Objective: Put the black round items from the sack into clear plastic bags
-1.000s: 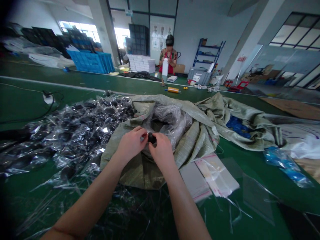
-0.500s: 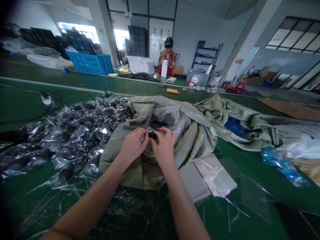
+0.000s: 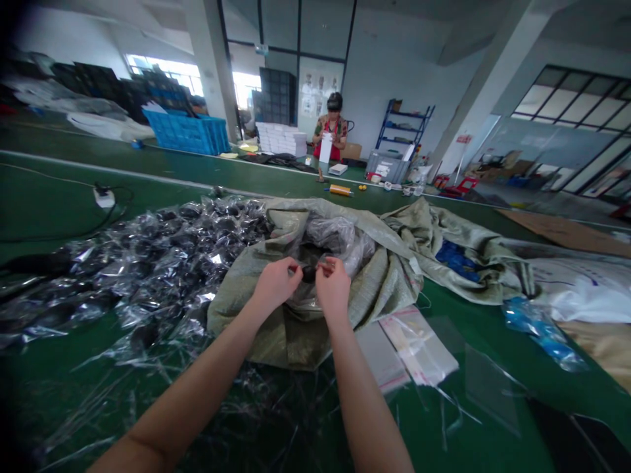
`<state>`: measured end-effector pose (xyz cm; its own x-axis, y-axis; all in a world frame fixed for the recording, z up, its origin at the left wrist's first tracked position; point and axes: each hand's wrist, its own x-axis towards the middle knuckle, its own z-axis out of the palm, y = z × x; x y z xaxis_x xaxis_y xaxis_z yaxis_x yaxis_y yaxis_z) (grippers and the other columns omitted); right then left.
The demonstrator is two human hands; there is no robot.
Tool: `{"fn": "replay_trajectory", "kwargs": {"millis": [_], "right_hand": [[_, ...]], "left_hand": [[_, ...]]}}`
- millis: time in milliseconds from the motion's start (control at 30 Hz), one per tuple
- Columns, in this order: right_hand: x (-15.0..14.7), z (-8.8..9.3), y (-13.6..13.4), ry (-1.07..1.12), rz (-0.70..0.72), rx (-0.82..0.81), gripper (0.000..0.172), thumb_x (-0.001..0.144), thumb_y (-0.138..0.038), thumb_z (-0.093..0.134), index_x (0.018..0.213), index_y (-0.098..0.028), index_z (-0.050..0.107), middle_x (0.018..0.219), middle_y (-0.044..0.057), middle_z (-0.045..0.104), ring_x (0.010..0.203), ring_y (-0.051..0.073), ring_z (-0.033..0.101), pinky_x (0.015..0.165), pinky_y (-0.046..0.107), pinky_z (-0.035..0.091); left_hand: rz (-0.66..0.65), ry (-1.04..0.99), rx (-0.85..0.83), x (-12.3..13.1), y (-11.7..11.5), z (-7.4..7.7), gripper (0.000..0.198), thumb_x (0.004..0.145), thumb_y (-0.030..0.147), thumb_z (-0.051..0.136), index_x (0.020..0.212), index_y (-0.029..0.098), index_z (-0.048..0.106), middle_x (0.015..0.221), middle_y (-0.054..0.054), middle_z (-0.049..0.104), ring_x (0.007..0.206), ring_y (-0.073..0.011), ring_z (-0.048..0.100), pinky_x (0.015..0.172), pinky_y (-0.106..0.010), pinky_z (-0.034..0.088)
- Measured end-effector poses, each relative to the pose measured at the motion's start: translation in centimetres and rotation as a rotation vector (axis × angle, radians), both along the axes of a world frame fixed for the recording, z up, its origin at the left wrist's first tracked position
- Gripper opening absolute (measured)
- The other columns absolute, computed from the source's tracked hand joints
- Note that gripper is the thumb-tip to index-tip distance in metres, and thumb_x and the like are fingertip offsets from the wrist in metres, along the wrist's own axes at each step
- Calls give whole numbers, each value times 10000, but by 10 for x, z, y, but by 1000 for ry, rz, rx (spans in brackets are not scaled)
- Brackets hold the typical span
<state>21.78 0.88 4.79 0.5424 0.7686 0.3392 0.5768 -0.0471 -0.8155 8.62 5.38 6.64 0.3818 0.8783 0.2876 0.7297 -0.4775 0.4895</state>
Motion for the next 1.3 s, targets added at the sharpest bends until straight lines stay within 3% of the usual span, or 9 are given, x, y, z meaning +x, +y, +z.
{"fn": "replay_trajectory", "kwargs": {"millis": [133,267,433,700,867,1067,1167,1233,1300], "right_hand": [[0,20,1,-339,-26,-188,229,852,-266,512,853,-178,723,895,79,744,855,210,681,842,321,492],[-4,48,4,-557,-39,-313,240,863,-283,534,876,-195,757,927,82,748,883,208,678,816,291,475],[-8,74,5,-626,-25,-347,215,838,-254,576,898,-187,771,945,84,754,916,212,680,829,273,462],[-5,86,-10,-639,77,-307,201,784,-207,595,834,-175,787,841,73,763,845,204,691,796,261,460],[-5,77,-14,-623,176,-274,179,777,-201,606,799,-183,783,796,56,760,809,201,688,771,262,453],[-13,36,-12,-715,366,-298,161,778,-145,620,758,-195,772,764,51,744,722,183,660,677,257,432],[-17,24,-13,-717,429,-305,141,761,-127,653,735,-208,765,739,38,733,704,173,642,674,255,420],[-15,23,-14,-711,461,-294,126,769,-134,659,746,-203,763,740,41,726,698,168,629,670,257,412],[-11,25,-17,-693,499,-258,108,779,-146,661,754,-192,756,729,43,711,688,163,611,667,261,406]], "left_hand": [[54,9,-9,2,1,3,265,881,333,448,865,196,674,886,-110,722,851,-246,679,743,-329,485],[103,29,-70,2,3,13,277,863,354,460,899,199,687,915,-130,718,893,-270,675,747,-346,498],[151,36,-151,-3,-2,22,308,861,354,453,974,183,682,1002,-159,709,948,-281,672,784,-350,503],[170,-42,-156,-13,-20,25,283,847,319,453,925,175,684,958,-167,712,948,-314,670,774,-379,496],[145,-100,-172,-15,-30,21,261,839,340,477,890,193,687,918,-146,717,917,-287,671,753,-348,487],[119,-8,-206,-20,-50,-18,286,849,411,507,889,183,675,907,-153,705,893,-299,672,757,-368,490],[150,-47,-140,-26,-51,-34,341,822,452,579,1006,173,649,1003,-149,691,909,-297,665,770,-380,499],[83,-142,-56,-29,-44,-38,319,820,375,616,1074,184,639,1096,-125,677,955,-261,655,819,-356,497],[-86,-215,-38,-32,-33,-38,226,825,283,626,1027,199,681,1085,-84,696,971,-216,650,868,-309,483]]}}
